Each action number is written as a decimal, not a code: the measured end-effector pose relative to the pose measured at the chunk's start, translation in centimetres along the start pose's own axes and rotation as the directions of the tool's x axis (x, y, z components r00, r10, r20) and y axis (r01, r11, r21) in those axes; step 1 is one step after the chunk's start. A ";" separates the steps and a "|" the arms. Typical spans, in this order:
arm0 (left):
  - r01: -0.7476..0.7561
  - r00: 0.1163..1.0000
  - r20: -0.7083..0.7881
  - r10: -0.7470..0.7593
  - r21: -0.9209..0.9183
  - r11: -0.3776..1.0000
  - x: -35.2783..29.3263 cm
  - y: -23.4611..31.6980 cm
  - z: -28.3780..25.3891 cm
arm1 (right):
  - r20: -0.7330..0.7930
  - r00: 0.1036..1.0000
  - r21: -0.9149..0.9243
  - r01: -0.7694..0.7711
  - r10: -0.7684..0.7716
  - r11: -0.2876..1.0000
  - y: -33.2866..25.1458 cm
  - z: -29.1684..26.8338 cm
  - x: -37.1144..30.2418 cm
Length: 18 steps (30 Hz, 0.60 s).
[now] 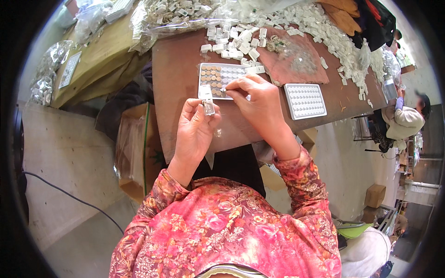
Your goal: The person repeatedly picks small white plastic housings and metallic components from a table, inserts the metal parts into the housings, and places the assembled units into a white tray. The person also briefly inspects a component with a flashlight.
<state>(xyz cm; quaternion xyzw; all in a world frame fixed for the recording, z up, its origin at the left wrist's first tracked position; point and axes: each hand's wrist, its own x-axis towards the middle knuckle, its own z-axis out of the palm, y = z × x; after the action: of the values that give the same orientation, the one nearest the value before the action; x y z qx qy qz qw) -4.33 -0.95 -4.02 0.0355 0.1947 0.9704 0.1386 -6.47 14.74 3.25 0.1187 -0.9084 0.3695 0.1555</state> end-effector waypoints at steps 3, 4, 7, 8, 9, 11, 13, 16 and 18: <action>-0.027 1.000 0.014 0.026 0.025 0.999 0.1 -0.2 0.0 | 0.004 0.994 0.094 0.106 -0.107 0.990 -1.9 -0.7 -0.8; -0.035 0.999 0.025 0.035 0.032 0.999 0.1 -0.3 0.1 | 0.034 0.989 0.102 0.139 -0.143 0.985 -2.3 -0.8 -1.0; -0.043 0.999 0.034 0.040 0.104 0.994 0.0 -0.3 0.1 | 0.017 0.971 -0.021 0.238 -0.237 0.971 -2.8 0.0 -1.0; -0.050 0.998 0.047 0.044 0.123 0.991 0.0 -0.3 0.2 | 0.001 0.967 -0.052 0.256 -0.256 0.965 -2.9 0.3 -1.0; -0.056 0.997 0.059 0.048 0.142 0.988 0.0 -0.3 0.2 | -0.023 0.958 -0.066 0.283 -0.285 0.957 -2.9 0.5 -1.0; -0.069 0.996 0.069 0.058 0.171 0.983 0.0 -0.4 0.1 | 0.020 0.960 -0.080 0.280 -0.279 0.957 -2.8 0.4 -0.9; -0.079 0.996 0.064 0.068 0.196 0.977 0.1 -0.4 0.0 | 0.077 0.960 -0.070 0.274 -0.268 0.959 -2.8 0.0 -0.9; -0.047 0.998 0.046 0.038 0.224 0.973 0.1 -0.3 0.0 | 0.158 0.956 -0.060 0.260 -0.248 0.964 -3.0 -0.8 -0.8; -0.035 0.999 0.043 0.025 0.235 0.971 -0.1 -0.1 0.1 | 0.172 0.953 -0.110 0.271 -0.250 0.956 -3.3 -1.1 -1.0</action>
<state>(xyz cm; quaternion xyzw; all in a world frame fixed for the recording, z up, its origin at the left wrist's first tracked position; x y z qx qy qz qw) -4.23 -0.84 -4.00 0.0736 0.3053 0.9415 0.1225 -4.23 13.33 5.71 0.2556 -0.9166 0.2742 0.1389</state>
